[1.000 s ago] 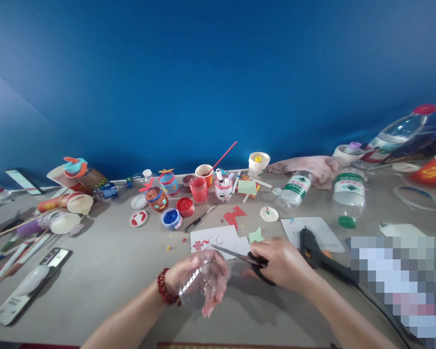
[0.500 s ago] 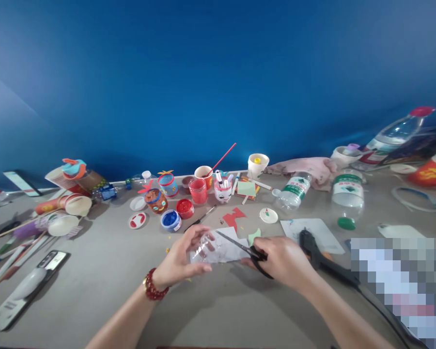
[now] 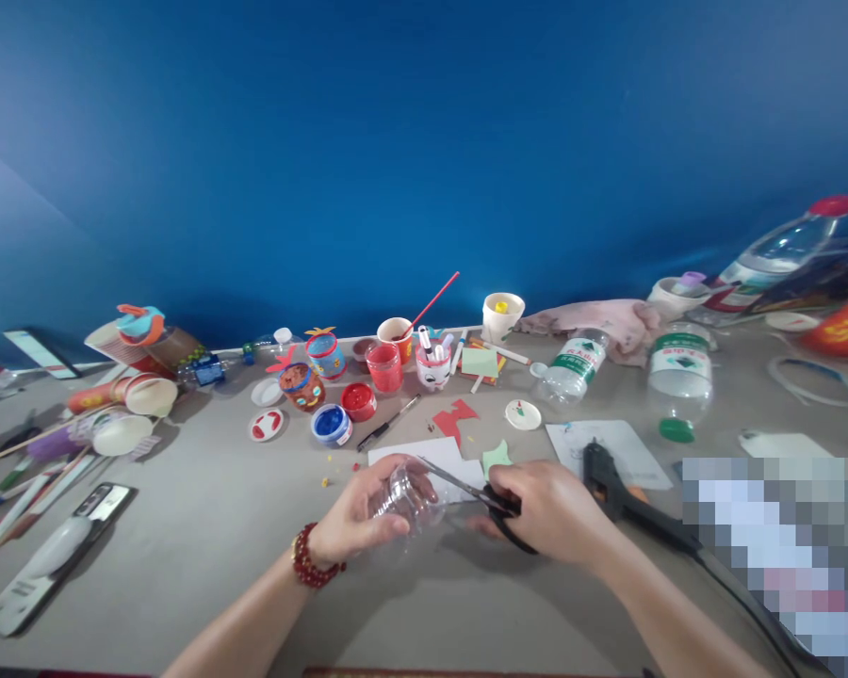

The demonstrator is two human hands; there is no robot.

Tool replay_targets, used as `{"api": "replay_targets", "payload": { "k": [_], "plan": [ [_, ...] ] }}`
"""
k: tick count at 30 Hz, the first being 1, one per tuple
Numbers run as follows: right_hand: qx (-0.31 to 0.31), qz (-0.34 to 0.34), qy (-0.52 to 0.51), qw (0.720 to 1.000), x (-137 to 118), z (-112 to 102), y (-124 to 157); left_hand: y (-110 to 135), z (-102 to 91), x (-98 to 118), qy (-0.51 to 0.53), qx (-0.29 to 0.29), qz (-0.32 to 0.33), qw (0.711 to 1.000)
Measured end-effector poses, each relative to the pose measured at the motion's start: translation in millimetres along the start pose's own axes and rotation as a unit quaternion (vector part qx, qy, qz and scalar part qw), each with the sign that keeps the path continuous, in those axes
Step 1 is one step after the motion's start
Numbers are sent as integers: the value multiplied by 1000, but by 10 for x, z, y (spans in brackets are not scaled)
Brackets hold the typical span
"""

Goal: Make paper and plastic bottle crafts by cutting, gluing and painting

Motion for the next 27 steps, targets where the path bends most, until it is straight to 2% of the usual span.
{"api": "replay_targets", "payload": {
  "k": [10, 21, 27],
  "plan": [
    [15, -45, -38, 998, -40, -19, 3, -17, 82, 80, 93, -19, 10, 995],
    [-24, -35, -23, 999, -85, -7, 5, -27, 105, 49, 54, -33, 5, 998],
    [-35, -32, -21, 999, -63, 19, 10, -31, 135, 91, 54, -33, 22, 998]
  ]
}}
Point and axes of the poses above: each hand's wrist, its own y-axis away from the middle knuckle, its own z-axis out of the palm, x = y × z, the point moved 10 cm from there along -y, towards the middle knuckle, and after that the axes turned 15 degrees about -y, right-handed, at the moved point
